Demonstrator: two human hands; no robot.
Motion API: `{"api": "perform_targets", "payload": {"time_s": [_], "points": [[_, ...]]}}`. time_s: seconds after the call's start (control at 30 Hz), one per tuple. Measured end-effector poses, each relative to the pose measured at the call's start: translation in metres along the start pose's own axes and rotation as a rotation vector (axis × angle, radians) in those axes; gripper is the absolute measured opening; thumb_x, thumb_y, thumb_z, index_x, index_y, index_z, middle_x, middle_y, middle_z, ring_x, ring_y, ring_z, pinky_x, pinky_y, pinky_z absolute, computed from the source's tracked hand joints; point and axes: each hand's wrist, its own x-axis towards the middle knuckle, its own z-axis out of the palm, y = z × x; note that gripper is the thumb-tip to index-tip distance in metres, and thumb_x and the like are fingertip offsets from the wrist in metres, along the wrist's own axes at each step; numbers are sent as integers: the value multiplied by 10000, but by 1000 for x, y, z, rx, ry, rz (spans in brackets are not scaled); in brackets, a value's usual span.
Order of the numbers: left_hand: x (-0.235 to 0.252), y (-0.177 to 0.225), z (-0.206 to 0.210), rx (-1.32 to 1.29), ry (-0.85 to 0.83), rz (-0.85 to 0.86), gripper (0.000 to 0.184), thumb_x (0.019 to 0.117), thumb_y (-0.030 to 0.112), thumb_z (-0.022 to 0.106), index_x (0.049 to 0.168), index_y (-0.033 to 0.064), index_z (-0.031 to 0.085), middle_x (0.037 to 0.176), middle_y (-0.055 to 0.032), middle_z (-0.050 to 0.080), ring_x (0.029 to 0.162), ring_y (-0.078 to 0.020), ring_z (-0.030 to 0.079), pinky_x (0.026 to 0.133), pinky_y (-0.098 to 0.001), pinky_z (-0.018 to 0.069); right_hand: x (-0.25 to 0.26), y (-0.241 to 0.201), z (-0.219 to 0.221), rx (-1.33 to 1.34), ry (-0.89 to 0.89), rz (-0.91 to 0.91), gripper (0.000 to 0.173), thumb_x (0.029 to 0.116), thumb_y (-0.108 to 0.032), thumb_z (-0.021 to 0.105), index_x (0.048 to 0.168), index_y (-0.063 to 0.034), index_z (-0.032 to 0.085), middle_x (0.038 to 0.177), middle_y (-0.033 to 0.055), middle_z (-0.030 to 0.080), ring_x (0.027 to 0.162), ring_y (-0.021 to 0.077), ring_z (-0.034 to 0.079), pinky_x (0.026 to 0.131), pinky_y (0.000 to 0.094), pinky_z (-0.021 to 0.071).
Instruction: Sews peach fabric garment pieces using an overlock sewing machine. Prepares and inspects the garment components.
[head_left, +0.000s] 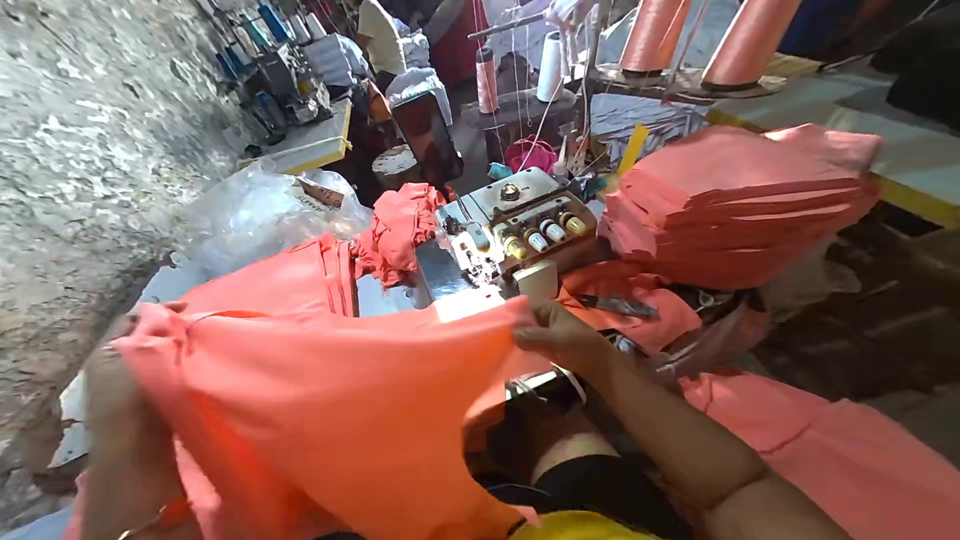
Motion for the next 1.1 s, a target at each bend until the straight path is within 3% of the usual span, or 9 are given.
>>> {"api": "perform_targets", "payload": {"time_s": [0.1,0.17,0.3,0.5,0.67,0.77,0.83,0.93,1.1], "points": [[8,-33,35,485,-142,69,473,952,1,598,1399,-104,488,1311,-421,532,1222,-573,531,1006,-727,402,16,26,16,-255,422,157,78,938,-46,655,872,-39,614,731,-24,612,653,47,597,649,240,531],[-6,-23,67,659,-314,151,520,890,-14,674,1375,-128,522,1376,-500,418,1283,-703,388,1021,-834,282,12,52,17,-365,505,201,121,938,-99,680,858,-14,650,712,-4,612,631,51,583,633,247,518],[-72,23,167,290,-673,687,303,925,-1,612,1215,-56,682,1325,-282,609,1286,-421,560,1091,-560,441,-2,79,27,-372,539,236,174,978,-164,662,900,-11,690,757,5,644,675,42,599,668,251,523],[-95,50,237,411,-817,583,555,927,475,673,1116,-47,683,1171,-246,629,1197,-423,563,1056,-626,383,-29,98,38,-463,545,125,224,942,-166,674,802,8,692,798,27,621,754,31,570,724,208,484],[-99,60,221,374,-1028,775,332,1032,230,566,1120,-68,682,1146,-274,616,1191,-458,539,1038,-648,361,-32,94,34,-507,680,-4,171,845,-146,767,828,22,742,1068,133,604,860,26,582,707,133,485],[-101,73,213,210,-1104,859,225,1041,104,532,1052,-103,619,897,-200,643,840,-293,636,818,-449,517,-23,90,26,-422,674,14,150,829,-77,744,873,65,726,1271,229,572,1027,88,636,803,175,552],[-97,66,222,112,-1012,847,192,1027,82,540,1029,-99,604,818,-158,625,721,-211,614,713,-359,525,-15,89,21,-381,686,36,125,839,-65,726,811,49,683,1160,180,626,1006,80,622,800,186,530],[-88,44,245,-21,-869,786,150,963,51,592,1022,-74,648,909,-143,677,819,-150,647,789,-299,537,-8,94,14,-376,674,54,176,846,-75,732,699,-29,647,792,2,641,735,3,587,682,181,499],[-90,22,255,-301,-840,635,126,854,19,675,960,-29,628,929,-24,678,826,11,620,758,-161,517,-23,111,19,-406,632,-17,199,845,-93,729,664,-35,673,725,-39,645,703,-40,580,674,152,494]]}}
